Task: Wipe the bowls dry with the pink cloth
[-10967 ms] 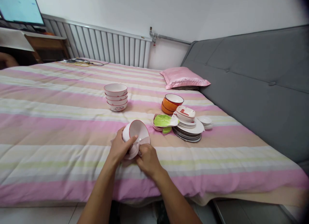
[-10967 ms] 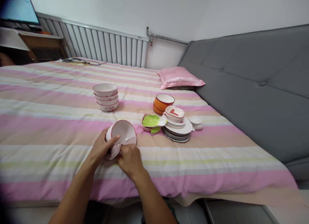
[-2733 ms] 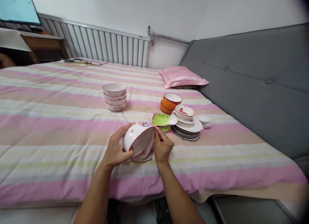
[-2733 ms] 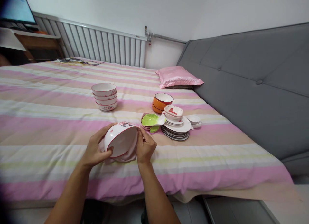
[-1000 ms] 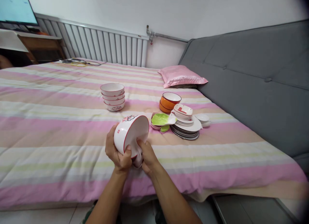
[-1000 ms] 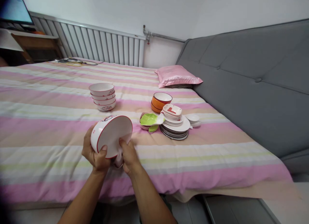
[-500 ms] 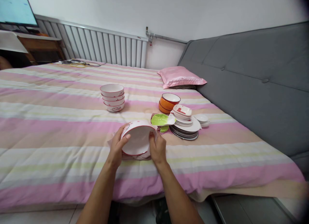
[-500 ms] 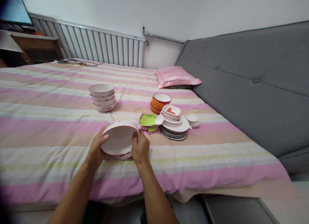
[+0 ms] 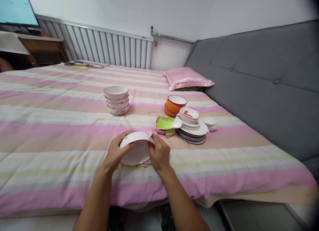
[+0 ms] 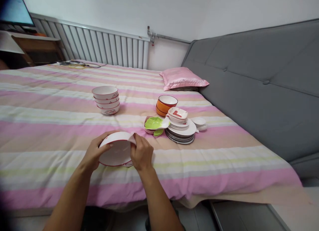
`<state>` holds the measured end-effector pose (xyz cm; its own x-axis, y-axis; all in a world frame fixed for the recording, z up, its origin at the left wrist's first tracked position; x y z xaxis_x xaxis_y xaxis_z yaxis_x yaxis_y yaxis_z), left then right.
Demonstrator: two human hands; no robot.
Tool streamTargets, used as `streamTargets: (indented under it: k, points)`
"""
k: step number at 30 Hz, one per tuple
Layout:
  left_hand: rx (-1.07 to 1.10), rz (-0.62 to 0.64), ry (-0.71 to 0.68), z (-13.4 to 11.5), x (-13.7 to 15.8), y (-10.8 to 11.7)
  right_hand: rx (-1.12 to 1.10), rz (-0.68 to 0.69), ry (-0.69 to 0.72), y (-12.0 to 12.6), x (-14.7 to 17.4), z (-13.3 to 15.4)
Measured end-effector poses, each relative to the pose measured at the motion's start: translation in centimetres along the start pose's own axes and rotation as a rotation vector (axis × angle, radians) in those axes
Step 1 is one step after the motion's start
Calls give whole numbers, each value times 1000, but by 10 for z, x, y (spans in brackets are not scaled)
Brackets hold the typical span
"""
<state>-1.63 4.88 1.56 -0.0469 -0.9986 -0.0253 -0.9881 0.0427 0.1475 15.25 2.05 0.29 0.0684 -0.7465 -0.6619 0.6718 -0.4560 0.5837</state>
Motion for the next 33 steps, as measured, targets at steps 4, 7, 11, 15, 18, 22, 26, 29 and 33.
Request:
streamTargets:
  k: [4,7,11,15,18,22,26,29,33]
  points:
    - [102,-46,24,7,-2,1,-65,-1,-47,-1,-1,-1]
    - [199,-79,32,13,-2,3,-141,-3,-81,-2,-2,-2]
    - [315,-91,39,16,-1,-1,-229,-25,-144,-2,-3,-4]
    - [410,-126,47,15,1,-9,-319,-78,-215,-2,-2,-6]
    - [510,-171,67,14,3,-14,-393,-123,-280,-5,1,-9]
    - [648,-202,57,12,6,-21,-469,-158,-407,-13,5,-12]
    - [775,-256,63,13,8,-25,-512,-172,-508,-20,8,-11]
    - [819,-294,52,15,8,-28,-554,-181,-571,-25,11,-8]
    - [823,-333,10,17,9,-32,-628,-205,-649,-34,15,-6]
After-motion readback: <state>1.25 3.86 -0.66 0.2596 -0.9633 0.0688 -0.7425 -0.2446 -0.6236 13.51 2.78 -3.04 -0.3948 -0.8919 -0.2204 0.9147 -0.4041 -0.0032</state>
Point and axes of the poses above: each hand's wrist, its own x-axis away from the middle knuckle, its own y-axis out of the back of the hand, z = x × y, the point moved 5 cm from there along -x, towards the middle knuckle, and after that the axes turned 12 degrees about y, right-handed, at the moved point
